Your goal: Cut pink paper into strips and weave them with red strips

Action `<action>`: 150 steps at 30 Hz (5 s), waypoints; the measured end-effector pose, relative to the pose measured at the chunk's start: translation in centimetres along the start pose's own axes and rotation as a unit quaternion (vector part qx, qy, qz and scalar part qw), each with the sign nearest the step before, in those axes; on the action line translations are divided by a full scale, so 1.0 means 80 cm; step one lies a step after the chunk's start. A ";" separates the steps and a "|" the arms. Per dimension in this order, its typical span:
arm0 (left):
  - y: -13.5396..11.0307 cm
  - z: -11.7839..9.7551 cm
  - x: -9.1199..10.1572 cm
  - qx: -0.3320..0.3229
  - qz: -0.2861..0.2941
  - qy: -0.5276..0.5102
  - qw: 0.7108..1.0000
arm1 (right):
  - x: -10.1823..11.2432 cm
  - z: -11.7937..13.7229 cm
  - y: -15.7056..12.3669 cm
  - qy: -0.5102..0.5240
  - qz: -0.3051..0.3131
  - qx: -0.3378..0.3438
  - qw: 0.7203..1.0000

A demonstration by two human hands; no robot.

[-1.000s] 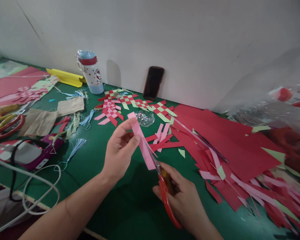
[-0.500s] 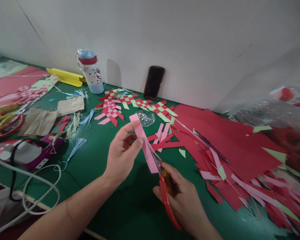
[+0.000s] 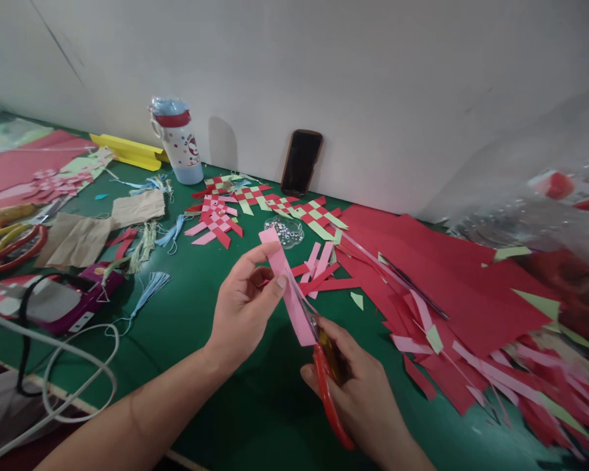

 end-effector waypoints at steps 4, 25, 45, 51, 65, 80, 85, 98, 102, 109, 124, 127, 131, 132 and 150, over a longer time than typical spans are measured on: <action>-0.001 0.002 -0.001 0.004 0.004 -0.008 1.000 | 0.000 -0.001 0.000 0.001 -0.001 0.001 1.000; -0.002 0.002 -0.001 0.002 0.010 -0.011 1.000 | -0.002 -0.006 -0.002 0.015 0.009 -0.010 1.000; 0.004 0.001 0.009 -0.008 -0.014 0.010 1.000 | -0.002 0.000 0.000 -0.014 0.007 -0.004 1.000; 0.003 -0.001 0.008 -0.011 -0.014 0.016 1.000 | -0.004 -0.004 -0.002 -0.013 0.004 -0.004 1.000; -0.001 0.000 0.000 0.014 0.003 0.010 1.000 | -0.002 0.003 0.001 -0.002 -0.005 -0.001 1.000; -0.006 0.002 -0.002 0.026 0.006 0.016 1.000 | -0.001 0.001 -0.002 -0.033 0.005 0.012 0.999; -0.007 0.003 -0.005 0.030 0.006 0.015 0.999 | 0.000 0.003 0.000 -0.024 -0.001 0.008 1.000; -0.008 0.004 -0.006 0.042 0.002 0.012 0.999 | -0.003 -0.002 -0.002 -0.013 0.004 0.013 1.000; -0.008 0.004 -0.009 0.046 0.005 0.013 0.999 | -0.003 -0.001 -0.002 0.002 0.008 0.010 1.000; -0.004 0.002 -0.005 0.034 0.001 -0.008 0.999 | -0.001 -0.002 -0.004 -0.002 0.004 0.010 1.000; 0.004 0.007 0.009 0.035 -0.044 -0.045 0.997 | -0.001 0.002 0.000 -0.041 0.002 0.016 0.999; 0.004 0.008 0.008 0.035 -0.040 -0.049 0.997 | -0.001 0.003 0.000 -0.046 0.001 0.019 0.999; 0.002 0.008 0.008 0.035 -0.034 -0.035 0.998 | -0.002 0.001 -0.001 -0.043 0.003 0.016 0.999; 0.002 0.008 0.008 0.036 -0.033 -0.033 0.998 | -0.001 0.000 -0.001 -0.042 0.002 0.015 0.999; 0.002 0.008 0.009 0.048 -0.037 -0.023 0.998 | -0.004 0.000 -0.003 -0.037 0.005 0.025 0.999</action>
Point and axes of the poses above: each hand's wrist, its own y-axis towards the middle knuckle, its own x-axis out of the back of the hand, z = x × y, the point moved 7 cm from there along y, towards the middle knuckle, and after that the axes turned 7 degrees about z, right-handed, at the moved point
